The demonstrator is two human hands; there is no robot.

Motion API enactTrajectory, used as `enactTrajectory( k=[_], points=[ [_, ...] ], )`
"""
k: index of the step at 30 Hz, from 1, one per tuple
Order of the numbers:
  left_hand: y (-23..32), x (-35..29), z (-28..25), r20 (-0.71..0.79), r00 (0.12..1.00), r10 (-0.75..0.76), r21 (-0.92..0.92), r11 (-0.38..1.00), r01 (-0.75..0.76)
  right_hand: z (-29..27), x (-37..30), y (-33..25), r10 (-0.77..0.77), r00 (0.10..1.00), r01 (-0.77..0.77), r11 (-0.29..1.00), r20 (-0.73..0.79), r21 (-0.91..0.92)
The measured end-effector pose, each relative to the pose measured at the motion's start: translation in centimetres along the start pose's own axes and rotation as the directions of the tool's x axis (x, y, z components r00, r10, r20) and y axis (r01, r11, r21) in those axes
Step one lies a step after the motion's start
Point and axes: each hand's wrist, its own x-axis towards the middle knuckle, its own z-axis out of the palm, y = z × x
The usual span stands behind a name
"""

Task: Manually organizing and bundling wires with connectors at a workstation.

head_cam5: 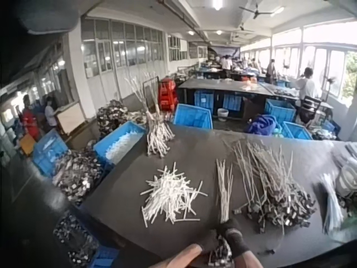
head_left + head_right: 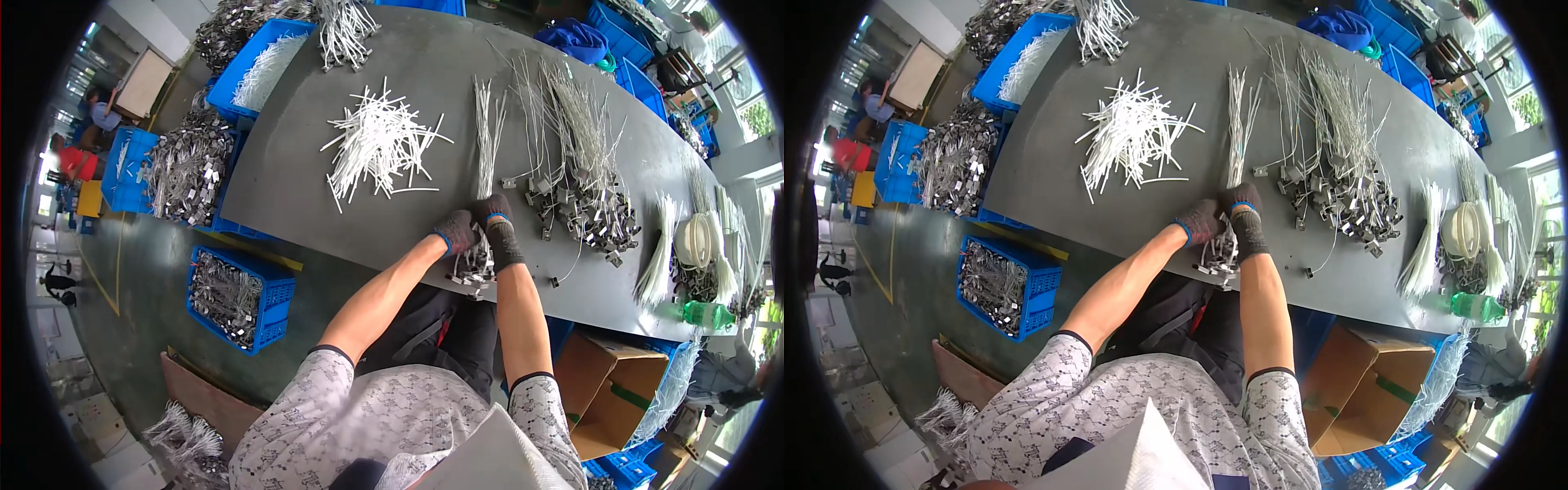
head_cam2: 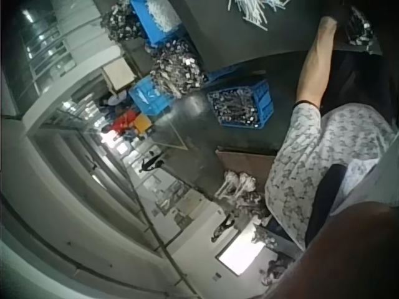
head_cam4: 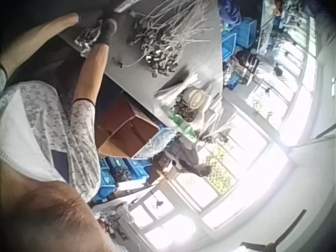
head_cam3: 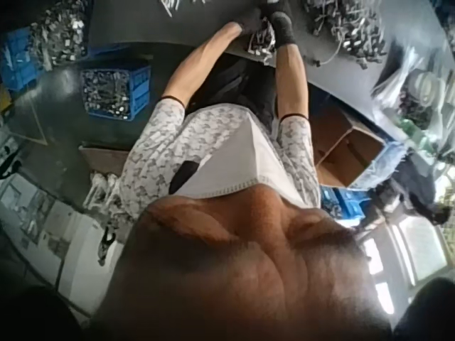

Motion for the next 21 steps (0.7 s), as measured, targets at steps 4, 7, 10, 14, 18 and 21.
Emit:
enactTrajectory(
  k=[4,7,10,14,18,21],
  points=[
    [1.2,-4.2,-1.9,-0.086,0.996,-0.021,-0.330,0.944,-0.009,1.4,-2.5,2.2,0.055,0.994,-0.033,0.977,-0.099,0.213],
    [2.1,-6.1,-4.4,-0.014,0.998,-0.064,-0.626,0.779,0.041,1.7,-7.8,2.2,-0.371,0.885,0.418,0.900,-0.281,0.127],
    [5.5,-6.1,-7.0,0.059,0.998,-0.034,-0.895,0.441,0.068,-0.7,-15.2,0.1,-0.188,0.965,0.261,0.706,-0.181,0.659],
    [12.2,-8.7,-10.8,-0.242,0.968,0.059,-0.970,0.011,-0.243,-6.4,-24.0,-4.5,-0.254,0.872,0.443,0.770,-0.418,0.458],
    [17.4,-13.3,-14.8,-0.588,0.786,0.192,-0.649,0.469,-0.599,-11.3,-28.9,-6.7,-0.178,0.705,0.484,0.828,-0.686,0.283],
    [18.8,-14.5,-14.5,-0.788,0.599,0.144,-0.498,0.423,-0.757,-12.2,-30.2,-5.2,-0.229,0.387,0.590,0.806,-0.893,0.049]
  ],
)
